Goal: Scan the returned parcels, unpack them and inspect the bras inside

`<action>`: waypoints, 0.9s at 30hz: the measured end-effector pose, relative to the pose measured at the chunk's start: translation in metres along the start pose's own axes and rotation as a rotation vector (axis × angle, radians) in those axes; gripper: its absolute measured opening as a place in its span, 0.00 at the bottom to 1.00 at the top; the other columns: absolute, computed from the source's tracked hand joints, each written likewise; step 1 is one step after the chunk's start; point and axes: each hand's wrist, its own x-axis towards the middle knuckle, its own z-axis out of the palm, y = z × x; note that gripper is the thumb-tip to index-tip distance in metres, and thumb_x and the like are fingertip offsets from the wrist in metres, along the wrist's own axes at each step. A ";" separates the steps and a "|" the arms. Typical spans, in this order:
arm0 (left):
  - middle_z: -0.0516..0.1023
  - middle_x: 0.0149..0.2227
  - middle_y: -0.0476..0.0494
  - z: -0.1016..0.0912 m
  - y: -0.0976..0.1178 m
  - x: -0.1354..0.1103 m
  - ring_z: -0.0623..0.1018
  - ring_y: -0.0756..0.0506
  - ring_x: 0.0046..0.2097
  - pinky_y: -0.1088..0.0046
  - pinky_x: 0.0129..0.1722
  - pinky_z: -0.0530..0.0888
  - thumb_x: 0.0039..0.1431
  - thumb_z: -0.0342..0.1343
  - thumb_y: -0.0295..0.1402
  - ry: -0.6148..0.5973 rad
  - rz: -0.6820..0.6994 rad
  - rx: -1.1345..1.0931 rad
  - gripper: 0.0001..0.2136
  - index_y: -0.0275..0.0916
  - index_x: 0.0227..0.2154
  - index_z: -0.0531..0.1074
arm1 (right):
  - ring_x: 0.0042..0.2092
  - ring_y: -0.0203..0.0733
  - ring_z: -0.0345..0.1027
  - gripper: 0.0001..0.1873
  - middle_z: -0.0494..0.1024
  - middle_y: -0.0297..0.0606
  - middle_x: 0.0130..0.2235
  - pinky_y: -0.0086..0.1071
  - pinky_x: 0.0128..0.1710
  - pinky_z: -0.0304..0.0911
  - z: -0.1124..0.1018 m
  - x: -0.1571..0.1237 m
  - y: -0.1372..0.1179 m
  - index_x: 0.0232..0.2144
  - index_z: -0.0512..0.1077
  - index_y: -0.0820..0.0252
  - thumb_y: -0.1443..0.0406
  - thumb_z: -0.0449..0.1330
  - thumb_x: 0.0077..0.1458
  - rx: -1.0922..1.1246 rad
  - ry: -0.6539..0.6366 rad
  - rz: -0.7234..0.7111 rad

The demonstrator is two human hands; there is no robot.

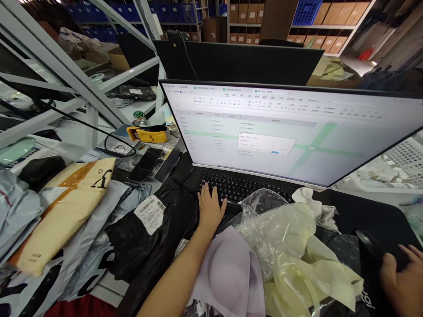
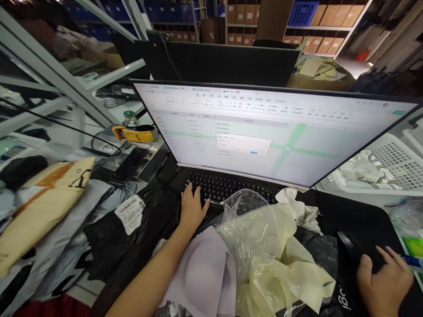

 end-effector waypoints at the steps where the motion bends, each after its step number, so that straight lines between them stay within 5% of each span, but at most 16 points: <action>1: 0.60 0.65 0.16 0.000 0.000 0.000 0.63 0.25 0.66 0.40 0.64 0.62 0.63 0.55 0.40 -0.012 0.008 0.005 0.26 0.26 0.59 0.66 | 0.60 0.70 0.64 0.33 0.73 0.67 0.52 0.58 0.61 0.59 -0.012 0.008 -0.023 0.55 0.70 0.74 0.52 0.48 0.60 0.051 0.074 -0.008; 3: 0.61 0.65 0.17 0.000 0.000 0.000 0.64 0.25 0.66 0.40 0.64 0.61 0.64 0.53 0.40 -0.026 0.012 0.011 0.25 0.27 0.58 0.66 | 0.58 0.65 0.67 0.23 0.74 0.57 0.54 0.57 0.61 0.60 -0.035 0.020 -0.086 0.52 0.72 0.64 0.57 0.52 0.61 0.175 0.048 -0.138; 6: 0.62 0.65 0.19 0.000 0.001 0.001 0.63 0.27 0.67 0.40 0.65 0.60 0.65 0.51 0.40 -0.027 0.013 0.020 0.24 0.28 0.58 0.67 | 0.55 0.49 0.71 0.18 0.78 0.41 0.51 0.47 0.56 0.68 -0.053 0.023 -0.212 0.53 0.70 0.51 0.65 0.54 0.61 0.562 -0.309 -0.662; 9: 0.63 0.65 0.19 0.001 0.001 0.002 0.64 0.27 0.66 0.40 0.65 0.60 0.65 0.52 0.40 -0.029 0.021 0.032 0.24 0.28 0.58 0.67 | 0.60 0.44 0.67 0.24 0.75 0.38 0.58 0.44 0.61 0.64 -0.039 0.013 -0.325 0.59 0.68 0.52 0.68 0.49 0.63 0.659 -0.767 -1.010; 11: 0.63 0.65 0.19 0.000 0.001 0.002 0.64 0.27 0.66 0.38 0.64 0.60 0.65 0.52 0.40 -0.029 0.020 0.030 0.24 0.28 0.58 0.67 | 0.62 0.49 0.65 0.25 0.72 0.43 0.61 0.50 0.63 0.60 -0.018 0.008 -0.368 0.62 0.66 0.56 0.68 0.51 0.63 0.500 -0.895 -1.018; 14: 0.61 0.66 0.19 -0.001 0.000 0.001 0.62 0.26 0.67 0.33 0.62 0.60 0.67 0.50 0.40 -0.014 -0.014 0.004 0.24 0.28 0.59 0.66 | 0.65 0.64 0.59 0.31 0.63 0.57 0.66 0.62 0.63 0.52 0.011 0.006 -0.373 0.66 0.61 0.64 0.61 0.57 0.63 0.064 -0.835 -0.706; 18: 0.58 0.67 0.17 -0.002 -0.001 0.002 0.59 0.25 0.68 0.30 0.61 0.59 0.68 0.49 0.40 -0.009 -0.050 -0.040 0.25 0.28 0.60 0.64 | 0.58 0.67 0.66 0.34 0.57 0.68 0.67 0.65 0.58 0.51 0.023 0.000 -0.328 0.68 0.57 0.66 0.54 0.52 0.66 -0.363 -0.642 -0.258; 22: 0.57 0.67 0.17 -0.001 -0.001 0.002 0.59 0.25 0.68 0.30 0.61 0.58 0.67 0.50 0.40 -0.014 -0.062 -0.067 0.24 0.28 0.60 0.65 | 0.62 0.61 0.61 0.27 0.56 0.61 0.68 0.65 0.63 0.42 0.031 -0.004 -0.309 0.64 0.63 0.66 0.66 0.47 0.65 -0.286 -0.460 -0.321; 27: 0.58 0.66 0.16 0.000 -0.002 0.001 0.59 0.26 0.68 0.34 0.64 0.58 0.66 0.51 0.38 0.027 -0.065 -0.118 0.24 0.25 0.60 0.63 | 0.64 0.50 0.57 0.23 0.71 0.51 0.60 0.51 0.67 0.42 0.056 0.021 -0.324 0.58 0.66 0.66 0.61 0.47 0.66 0.137 -0.333 -0.372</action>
